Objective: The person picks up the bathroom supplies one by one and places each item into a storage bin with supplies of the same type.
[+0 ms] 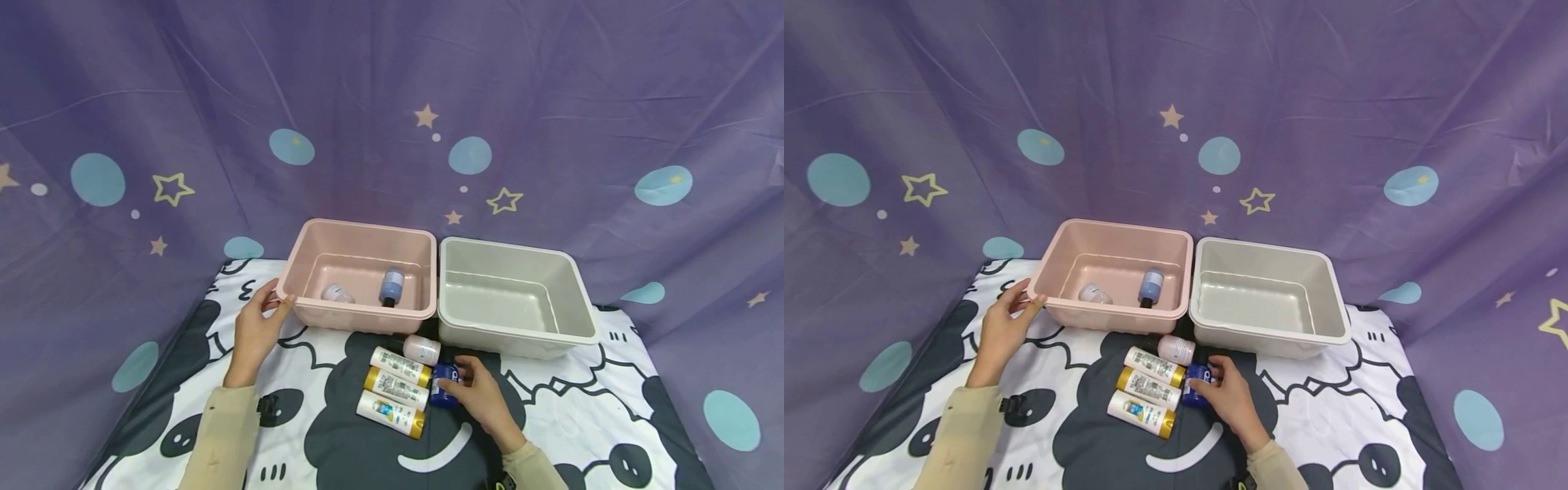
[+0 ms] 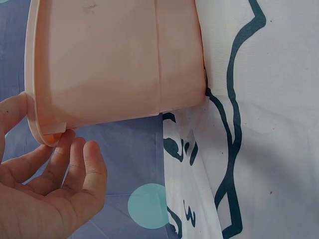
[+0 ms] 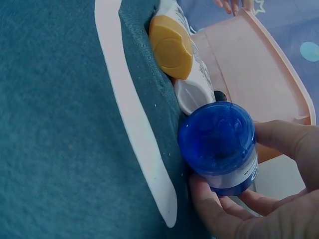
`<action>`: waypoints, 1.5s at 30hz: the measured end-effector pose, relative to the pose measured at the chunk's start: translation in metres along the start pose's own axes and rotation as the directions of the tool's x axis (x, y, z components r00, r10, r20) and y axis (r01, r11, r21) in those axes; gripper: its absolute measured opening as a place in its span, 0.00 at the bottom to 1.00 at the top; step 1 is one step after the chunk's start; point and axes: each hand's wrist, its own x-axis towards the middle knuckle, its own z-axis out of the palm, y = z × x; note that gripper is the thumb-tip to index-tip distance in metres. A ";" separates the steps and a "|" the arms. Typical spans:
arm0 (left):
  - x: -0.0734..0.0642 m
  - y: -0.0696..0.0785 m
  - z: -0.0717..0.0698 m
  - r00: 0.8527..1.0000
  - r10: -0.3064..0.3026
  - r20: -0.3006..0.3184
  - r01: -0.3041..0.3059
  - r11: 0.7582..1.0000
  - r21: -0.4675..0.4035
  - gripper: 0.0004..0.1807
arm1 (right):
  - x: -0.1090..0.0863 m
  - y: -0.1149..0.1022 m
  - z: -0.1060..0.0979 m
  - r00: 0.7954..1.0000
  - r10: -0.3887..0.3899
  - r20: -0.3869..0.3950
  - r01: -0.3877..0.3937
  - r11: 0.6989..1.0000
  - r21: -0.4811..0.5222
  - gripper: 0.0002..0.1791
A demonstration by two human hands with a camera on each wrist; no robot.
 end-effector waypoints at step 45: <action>0.000 -0.002 0.000 1.000 -0.012 0.007 0.012 1.000 -0.013 0.36 | -0.016 -0.091 -0.037 0.974 -0.195 0.117 0.141 0.922 0.361 0.32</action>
